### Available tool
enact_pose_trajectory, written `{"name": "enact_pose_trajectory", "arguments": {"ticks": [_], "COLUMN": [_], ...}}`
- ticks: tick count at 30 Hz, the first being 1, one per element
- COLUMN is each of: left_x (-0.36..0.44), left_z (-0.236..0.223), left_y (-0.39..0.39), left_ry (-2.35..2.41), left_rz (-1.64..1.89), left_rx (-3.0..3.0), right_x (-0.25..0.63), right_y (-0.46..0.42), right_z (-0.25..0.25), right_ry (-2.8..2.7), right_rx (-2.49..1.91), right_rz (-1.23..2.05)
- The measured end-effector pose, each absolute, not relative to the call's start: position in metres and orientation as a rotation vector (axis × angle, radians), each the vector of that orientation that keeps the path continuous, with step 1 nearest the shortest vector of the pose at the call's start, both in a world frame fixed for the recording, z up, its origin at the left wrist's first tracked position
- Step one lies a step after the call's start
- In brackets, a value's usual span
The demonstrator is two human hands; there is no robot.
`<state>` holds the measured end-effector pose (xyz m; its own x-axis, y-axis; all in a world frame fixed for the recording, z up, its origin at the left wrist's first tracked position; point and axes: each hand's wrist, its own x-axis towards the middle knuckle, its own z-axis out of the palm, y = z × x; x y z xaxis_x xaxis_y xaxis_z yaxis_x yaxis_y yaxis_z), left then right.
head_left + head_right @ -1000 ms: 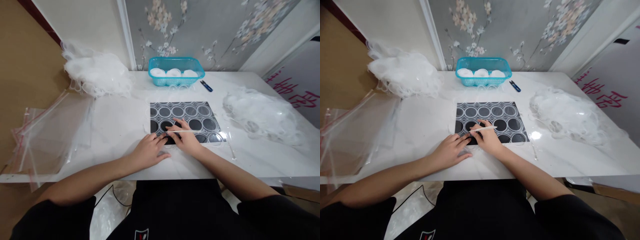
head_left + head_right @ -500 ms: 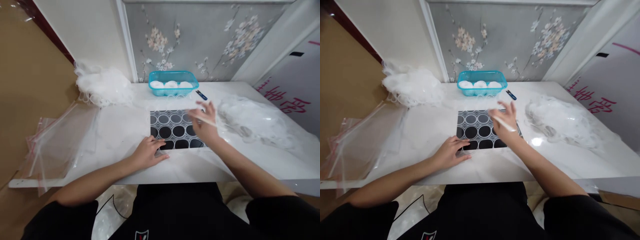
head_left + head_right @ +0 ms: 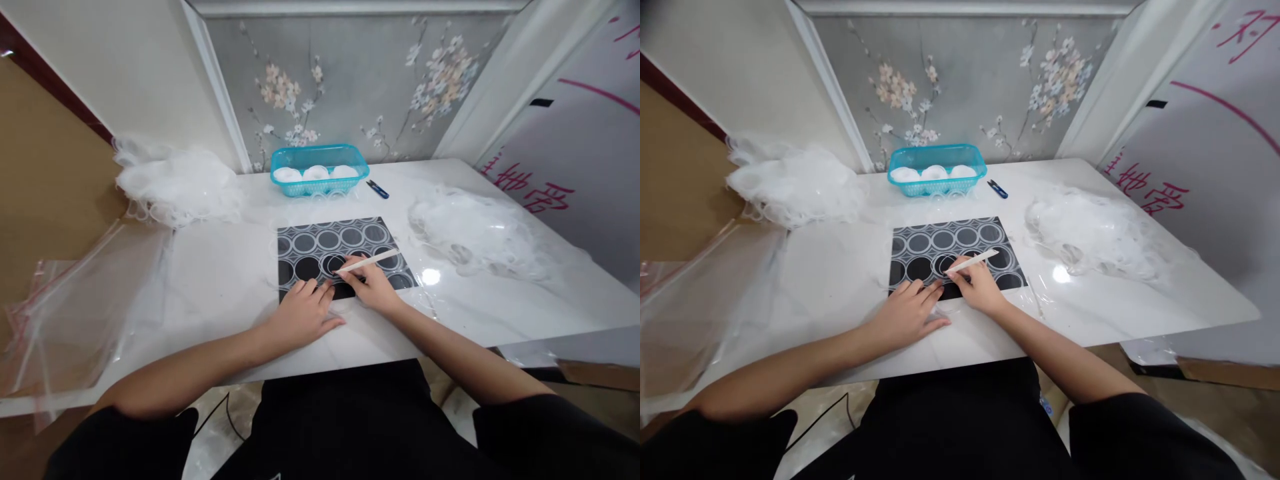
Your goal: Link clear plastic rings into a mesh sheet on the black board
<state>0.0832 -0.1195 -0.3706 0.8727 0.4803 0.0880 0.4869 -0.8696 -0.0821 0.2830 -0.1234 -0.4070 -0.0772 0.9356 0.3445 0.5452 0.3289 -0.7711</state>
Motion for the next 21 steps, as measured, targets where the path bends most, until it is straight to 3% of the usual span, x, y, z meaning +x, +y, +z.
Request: {"name": "enact_pose_trajectory", "arguments": {"ticks": [11,18,21], "left_x": [0.08,0.082,0.081], "left_z": [-0.375,-0.372,-0.367], "left_y": [-0.119,-0.115,-0.111], "left_ry": [-0.788,-0.88,-0.936], "left_rz": [-0.118,-0.064,-0.019], "left_rx": [-2.963,-3.11,-3.138], "right_x": [0.283,0.281,0.306], "right_y": [-0.126,-0.122,-0.094], "right_z": [-0.407,-0.389,-0.364], "right_ry": [-1.818,-2.244,-1.933], "right_rx": [-1.355,-1.411,-1.563], "right_rz": [0.533,-0.008,-0.248]}}
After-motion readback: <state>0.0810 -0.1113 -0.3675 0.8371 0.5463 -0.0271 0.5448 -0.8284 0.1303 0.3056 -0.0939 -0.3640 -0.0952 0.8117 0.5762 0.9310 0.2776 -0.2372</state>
